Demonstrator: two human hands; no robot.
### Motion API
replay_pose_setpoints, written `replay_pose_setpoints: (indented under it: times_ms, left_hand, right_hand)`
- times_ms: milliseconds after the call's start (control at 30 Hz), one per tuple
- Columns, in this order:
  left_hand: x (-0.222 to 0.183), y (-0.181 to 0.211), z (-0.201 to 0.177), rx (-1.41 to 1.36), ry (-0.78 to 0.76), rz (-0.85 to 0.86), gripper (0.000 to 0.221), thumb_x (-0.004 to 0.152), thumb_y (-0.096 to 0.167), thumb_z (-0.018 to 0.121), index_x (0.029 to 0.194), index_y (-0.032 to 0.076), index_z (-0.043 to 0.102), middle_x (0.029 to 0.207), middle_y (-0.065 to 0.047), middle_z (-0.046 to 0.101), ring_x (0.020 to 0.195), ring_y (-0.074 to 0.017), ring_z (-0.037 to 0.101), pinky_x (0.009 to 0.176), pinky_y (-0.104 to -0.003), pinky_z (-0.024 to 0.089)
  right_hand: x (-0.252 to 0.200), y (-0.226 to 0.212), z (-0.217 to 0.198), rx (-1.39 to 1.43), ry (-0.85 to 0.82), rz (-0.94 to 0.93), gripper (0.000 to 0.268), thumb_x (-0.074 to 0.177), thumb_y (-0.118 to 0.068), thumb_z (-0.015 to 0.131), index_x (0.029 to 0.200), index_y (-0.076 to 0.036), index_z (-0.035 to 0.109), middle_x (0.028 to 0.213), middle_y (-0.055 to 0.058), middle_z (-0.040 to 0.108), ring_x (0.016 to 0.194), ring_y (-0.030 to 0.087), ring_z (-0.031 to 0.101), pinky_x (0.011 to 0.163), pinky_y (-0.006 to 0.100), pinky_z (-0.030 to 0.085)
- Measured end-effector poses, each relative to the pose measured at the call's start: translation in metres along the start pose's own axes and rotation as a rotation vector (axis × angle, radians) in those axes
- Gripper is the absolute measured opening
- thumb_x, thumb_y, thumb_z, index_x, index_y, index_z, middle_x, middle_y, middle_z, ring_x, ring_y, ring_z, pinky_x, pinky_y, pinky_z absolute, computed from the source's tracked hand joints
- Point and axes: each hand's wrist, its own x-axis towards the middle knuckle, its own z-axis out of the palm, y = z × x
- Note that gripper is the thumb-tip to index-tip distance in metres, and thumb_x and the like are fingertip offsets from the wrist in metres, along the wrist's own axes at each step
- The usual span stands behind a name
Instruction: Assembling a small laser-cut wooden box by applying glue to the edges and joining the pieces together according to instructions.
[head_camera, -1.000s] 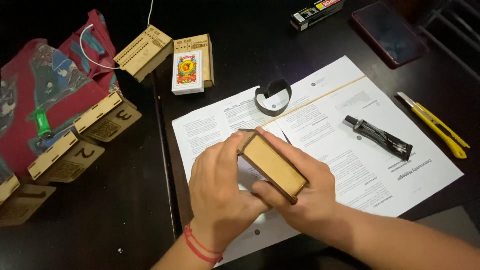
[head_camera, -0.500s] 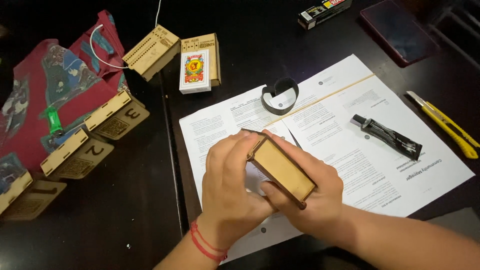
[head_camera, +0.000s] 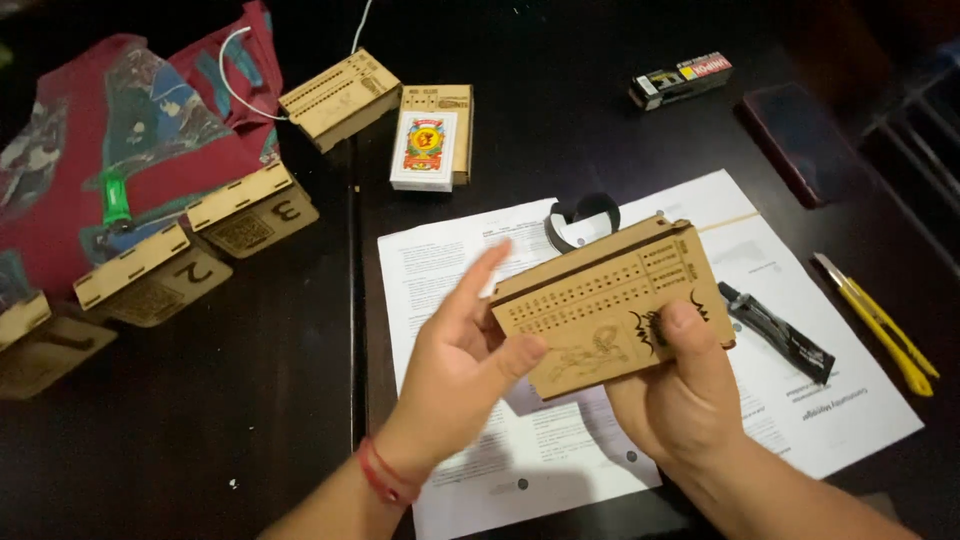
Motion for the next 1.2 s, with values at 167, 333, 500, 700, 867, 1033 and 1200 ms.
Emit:
replay_pose_setpoints:
  times_ms: [167,333,500,700,867,1033,1200]
  left_hand:
    - [-0.003,-0.01,0.003,-0.073,0.051,0.151,0.04,0.087,0.014,0.069,0.126,0.007,0.061,0.123,-0.014,0.07,0.112,-0.0238,0.068,0.096,-0.038,0.063]
    - [-0.008,-0.009,0.007,-0.124,0.085,0.129,0.038,0.086,0.012,0.069,0.123,0.005,0.065,0.122,-0.015,0.071,0.113,-0.025,0.069,0.096,-0.037,0.062]
    - [-0.014,0.003,0.01,0.226,0.017,0.268,0.052,0.091,0.03,0.06,0.135,0.004,0.05,0.13,-0.013,0.065,0.117,-0.023,0.065,0.1,-0.034,0.056]
    - [-0.01,-0.017,0.006,0.705,-0.035,0.569,0.113,0.07,0.051,0.081,0.151,-0.001,0.022,0.159,-0.023,0.031,0.152,-0.035,0.032,0.127,-0.045,0.03]
    - [-0.012,-0.029,0.005,0.661,0.075,0.758,0.088,0.072,0.036,0.078,0.143,0.001,0.038,0.143,-0.017,0.051,0.135,-0.0323,0.054,0.121,-0.044,0.043]
    - [-0.017,-0.02,0.001,0.49,0.123,0.882,0.092,0.072,0.056,0.076,0.14,0.008,0.036,0.134,-0.011,0.055,0.126,-0.0314,0.057,0.117,-0.046,0.041]
    - [-0.02,-0.009,0.0,0.431,0.114,1.038,0.087,0.08,0.028,0.085,0.145,0.016,0.027,0.138,-0.02,0.051,0.129,-0.0308,0.059,0.116,-0.047,0.055]
  right_hand:
    - [0.002,0.001,0.001,-0.003,0.029,0.045,0.056,0.09,-0.027,0.068,0.137,-0.002,0.051,0.133,0.017,0.061,0.125,0.034,0.057,0.106,0.051,0.049]
    - [0.002,0.005,-0.001,0.003,0.013,0.042,0.049,0.094,-0.026,0.066,0.135,-0.003,0.053,0.131,0.016,0.062,0.125,0.034,0.057,0.105,0.05,0.05]
    - [0.007,0.003,-0.005,0.065,0.156,0.106,0.05,0.086,-0.029,0.072,0.129,-0.007,0.059,0.125,0.012,0.066,0.117,0.03,0.061,0.101,0.046,0.05]
    - [0.005,-0.004,-0.007,0.173,0.19,0.228,0.052,0.088,-0.031,0.069,0.133,-0.007,0.058,0.129,0.015,0.064,0.119,0.031,0.06,0.103,0.046,0.047]
    - [-0.002,0.004,-0.009,0.113,0.196,0.397,0.056,0.091,-0.045,0.061,0.131,-0.006,0.059,0.121,0.017,0.065,0.108,0.031,0.062,0.093,0.046,0.05]
    - [-0.009,0.019,-0.03,-0.115,0.348,0.644,0.063,0.089,-0.056,0.053,0.129,-0.007,0.063,0.11,0.014,0.069,0.093,0.027,0.065,0.081,0.039,0.051]
    - [-0.008,0.021,-0.033,-0.045,0.032,0.917,0.046,0.09,-0.05,0.06,0.109,-0.009,0.065,0.087,0.006,0.068,0.075,0.02,0.065,0.064,0.034,0.053]
